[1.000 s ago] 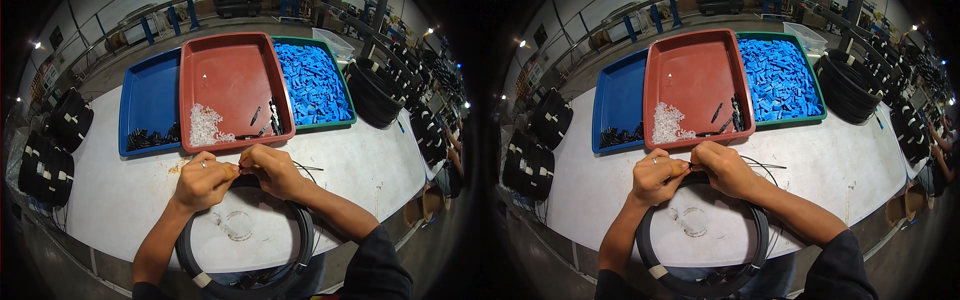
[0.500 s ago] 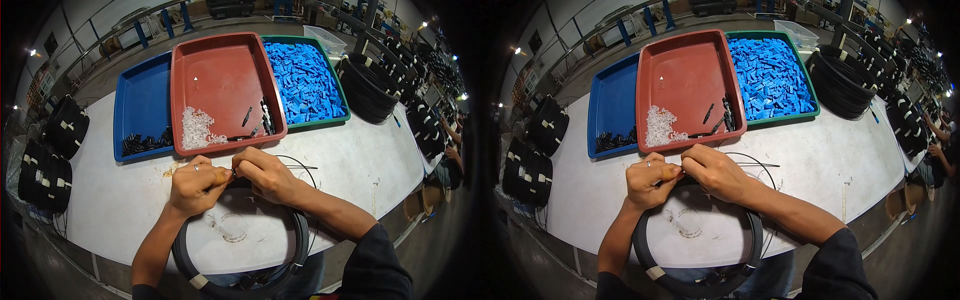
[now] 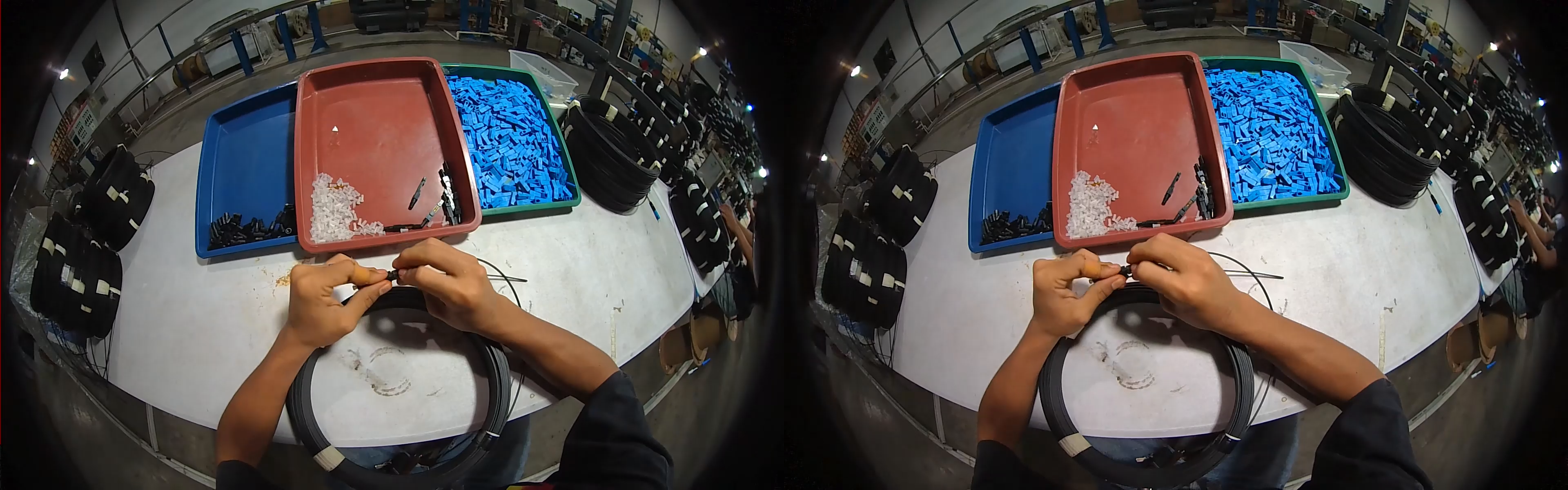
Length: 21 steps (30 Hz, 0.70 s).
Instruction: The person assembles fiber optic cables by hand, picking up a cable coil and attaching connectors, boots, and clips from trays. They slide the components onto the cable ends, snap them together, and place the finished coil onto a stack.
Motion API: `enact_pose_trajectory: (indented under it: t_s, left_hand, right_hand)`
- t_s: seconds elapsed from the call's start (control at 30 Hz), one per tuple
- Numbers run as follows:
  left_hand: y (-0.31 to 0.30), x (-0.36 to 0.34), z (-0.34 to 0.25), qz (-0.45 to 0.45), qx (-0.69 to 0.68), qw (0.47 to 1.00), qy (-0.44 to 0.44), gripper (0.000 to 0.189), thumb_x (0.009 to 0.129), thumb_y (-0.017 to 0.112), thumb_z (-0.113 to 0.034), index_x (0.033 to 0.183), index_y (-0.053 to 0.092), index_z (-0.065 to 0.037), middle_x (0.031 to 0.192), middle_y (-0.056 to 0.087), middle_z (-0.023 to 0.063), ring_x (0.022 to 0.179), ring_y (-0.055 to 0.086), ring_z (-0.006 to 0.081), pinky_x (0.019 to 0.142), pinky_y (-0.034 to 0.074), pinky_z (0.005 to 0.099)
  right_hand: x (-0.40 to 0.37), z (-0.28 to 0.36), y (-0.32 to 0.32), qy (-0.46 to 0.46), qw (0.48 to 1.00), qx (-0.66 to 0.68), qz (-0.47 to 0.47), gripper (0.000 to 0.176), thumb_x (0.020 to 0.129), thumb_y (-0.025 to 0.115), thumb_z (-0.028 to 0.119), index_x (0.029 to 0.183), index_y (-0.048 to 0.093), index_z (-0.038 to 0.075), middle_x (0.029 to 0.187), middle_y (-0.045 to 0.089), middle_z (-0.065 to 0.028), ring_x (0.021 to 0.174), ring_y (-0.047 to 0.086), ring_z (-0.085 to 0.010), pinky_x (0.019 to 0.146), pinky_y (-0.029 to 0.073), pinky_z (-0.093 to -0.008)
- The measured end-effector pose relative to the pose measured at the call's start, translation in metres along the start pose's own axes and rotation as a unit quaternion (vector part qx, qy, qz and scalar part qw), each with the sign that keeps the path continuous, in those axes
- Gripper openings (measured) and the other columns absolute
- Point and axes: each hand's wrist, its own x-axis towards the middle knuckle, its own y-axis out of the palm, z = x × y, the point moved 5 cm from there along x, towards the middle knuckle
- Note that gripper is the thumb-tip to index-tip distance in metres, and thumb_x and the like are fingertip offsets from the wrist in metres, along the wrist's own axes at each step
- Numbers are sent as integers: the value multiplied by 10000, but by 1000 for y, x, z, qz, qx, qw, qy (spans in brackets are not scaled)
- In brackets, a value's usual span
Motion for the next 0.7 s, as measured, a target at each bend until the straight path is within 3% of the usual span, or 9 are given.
enact_pose_trajectory:
  t_s: [0.07,0.13,0.23,0.3,0.33,0.4,0.43,0.6,0.7]
  left_hand:
    - [6,-6,15,22,-172,970,-171,99,797,816,28,875,755,36,792,758,129,731,726,185,658,546,300]
    - [6,-5,14,31,-172,967,-184,96,815,813,16,885,754,46,800,760,127,722,709,157,667,548,292]
    - [5,-2,9,53,-108,986,-111,113,806,805,35,907,755,39,830,761,149,695,704,176,665,539,303]
    - [4,1,0,54,-22,998,23,89,781,792,21,862,757,18,781,750,106,655,701,170,705,542,286]
    - [5,2,0,55,-22,998,23,89,781,792,21,862,757,18,781,750,106,655,701,170,705,542,286]
    - [10,0,-21,53,181,952,240,58,777,771,13,814,728,-2,821,730,87,696,680,180,727,532,327]
    - [12,0,-30,48,257,917,300,50,802,752,-10,804,702,-11,869,722,71,766,693,167,729,532,341]
    - [10,-3,-21,59,256,924,277,68,784,763,-14,821,707,-24,845,729,65,751,693,165,713,526,340]
    - [3,3,-15,41,149,974,164,113,751,827,-7,808,729,-16,861,765,84,714,704,172,690,531,321]
  right_hand:
    - [2,4,-3,-24,1000,-10,-1,136,719,690,-15,820,599,-21,992,645,-142,827,644,-272,694,549,-368]
    - [2,5,-2,-27,999,1,16,196,703,699,-28,870,598,-25,980,639,-143,819,639,-296,700,547,-381]
    - [-1,0,2,13,999,18,40,251,638,696,-125,837,577,-30,1018,655,-153,825,671,-302,675,550,-375]
    - [-1,-2,3,39,997,31,51,257,644,688,-144,833,563,-23,1009,659,-155,836,674,-307,677,550,-374]
    - [-2,-4,4,65,995,44,62,266,649,680,-163,828,549,-17,1001,663,-157,846,677,-311,680,549,-373]
    - [-7,-12,10,112,988,88,58,271,660,673,-178,837,546,-16,989,669,-158,851,681,-313,685,553,-376]
    - [-10,-18,13,157,977,133,54,278,670,666,-194,845,544,-15,977,674,-159,856,684,-315,690,556,-378]
    - [-8,-22,15,176,966,177,68,253,725,633,-169,923,564,-27,925,615,-161,820,634,-338,702,524,-394]
    - [-3,-12,9,120,987,105,32,247,723,656,-140,923,574,-19,957,622,-155,842,638,-318,700,526,-385]
